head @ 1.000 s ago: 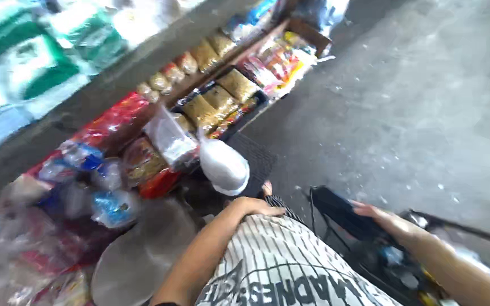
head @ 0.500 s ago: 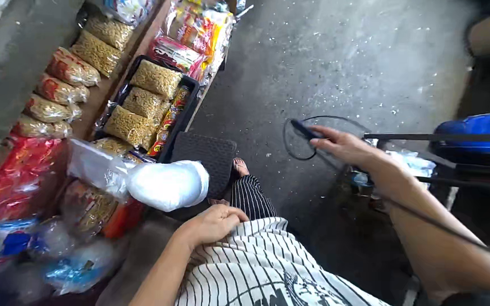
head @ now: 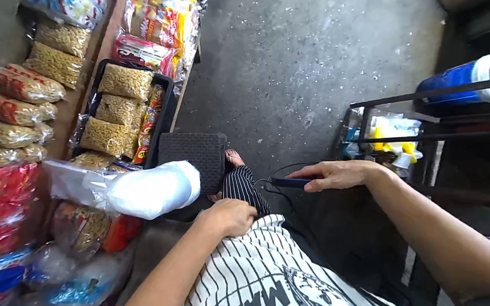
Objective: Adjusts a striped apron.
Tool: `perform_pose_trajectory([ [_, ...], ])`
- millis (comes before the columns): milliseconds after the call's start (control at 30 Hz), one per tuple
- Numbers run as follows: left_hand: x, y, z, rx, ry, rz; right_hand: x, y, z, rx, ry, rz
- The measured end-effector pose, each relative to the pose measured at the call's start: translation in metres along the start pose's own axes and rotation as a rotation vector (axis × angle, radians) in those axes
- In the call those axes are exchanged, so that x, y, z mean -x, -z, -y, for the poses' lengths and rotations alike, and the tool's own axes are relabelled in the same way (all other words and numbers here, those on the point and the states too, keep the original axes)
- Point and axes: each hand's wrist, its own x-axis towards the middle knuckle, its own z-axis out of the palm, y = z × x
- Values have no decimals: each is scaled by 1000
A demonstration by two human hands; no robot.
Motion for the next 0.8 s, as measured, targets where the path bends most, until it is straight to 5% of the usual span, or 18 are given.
perform_pose_trajectory([
  [200,10,3,-23,-290,314,88,-12,-22,9,134,62,83],
  [300,-2,1,-28,-304,350,56,-21,-31,3,-11,280,80],
  [400,-8,-4,-9,-328,228,6,-24,-51,8,-58,367,170],
  [667,9,-2,4,-444,-81,-203,-30,-76,12,-106,241,104],
  [800,2,-2,-1,-518,-168,-236,-32,-98,57,208,-64,-5],
])
